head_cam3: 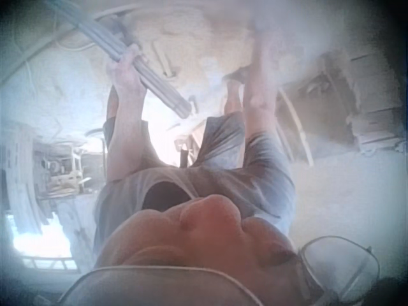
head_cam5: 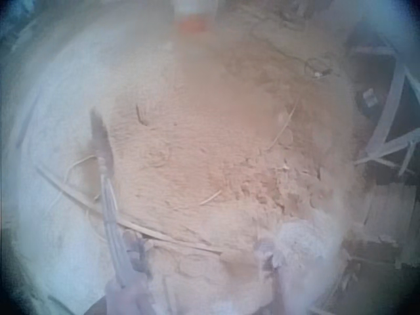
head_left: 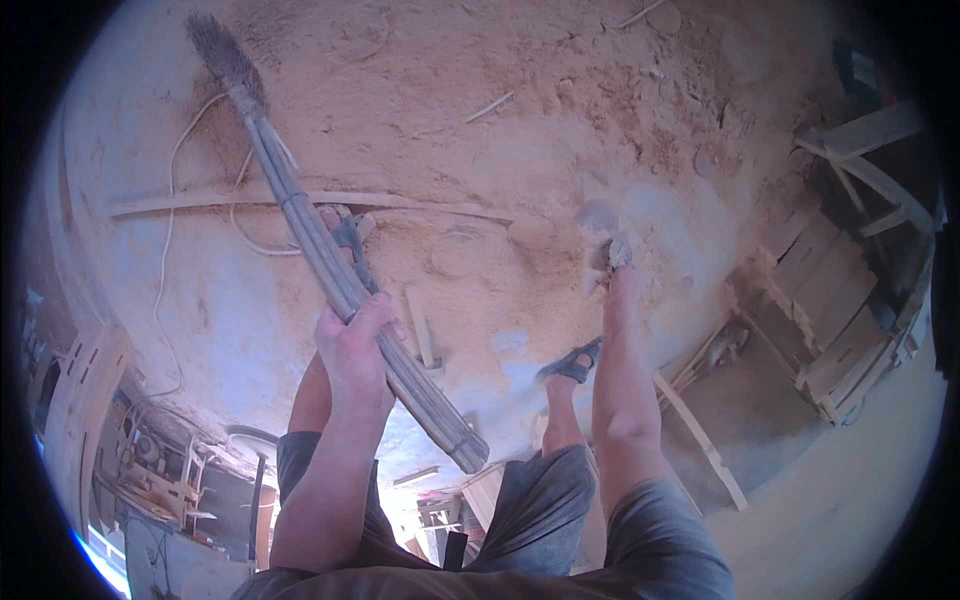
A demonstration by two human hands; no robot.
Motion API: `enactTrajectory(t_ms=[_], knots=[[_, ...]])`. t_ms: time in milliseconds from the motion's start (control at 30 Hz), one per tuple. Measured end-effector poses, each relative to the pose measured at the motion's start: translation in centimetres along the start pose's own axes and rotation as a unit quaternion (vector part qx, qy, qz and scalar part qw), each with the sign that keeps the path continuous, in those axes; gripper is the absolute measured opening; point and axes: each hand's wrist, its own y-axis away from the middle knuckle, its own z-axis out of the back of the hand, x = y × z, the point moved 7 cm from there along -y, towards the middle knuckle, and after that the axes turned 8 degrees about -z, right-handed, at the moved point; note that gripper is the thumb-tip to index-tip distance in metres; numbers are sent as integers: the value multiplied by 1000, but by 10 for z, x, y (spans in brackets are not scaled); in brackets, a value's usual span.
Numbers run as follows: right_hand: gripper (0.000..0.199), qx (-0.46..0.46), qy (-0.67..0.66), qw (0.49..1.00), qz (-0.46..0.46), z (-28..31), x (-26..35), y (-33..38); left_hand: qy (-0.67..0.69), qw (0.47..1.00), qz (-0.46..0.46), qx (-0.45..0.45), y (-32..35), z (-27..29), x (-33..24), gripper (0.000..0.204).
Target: The person sweeps sawdust and small wood scraps into piles using a broom and picks up debris by hand.
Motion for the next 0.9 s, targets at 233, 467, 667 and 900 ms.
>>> enactTrajectory(t_ms=[233,467,667,900], knots=[[23,181,-225,957,-13,-106,-53,50,-18,1000,11,7,9,-2,6,9],[45,243,-284,906,-200,-184,-37,90,-2,999,23,27,6,-3,9,10],[59,419,-352,835,-53,-180,-9,185,10,999,36,7,2,12,8,11],[63,379,-137,913,-64,-250,-101,187,-8,999,48,9,5,2,8,12]])
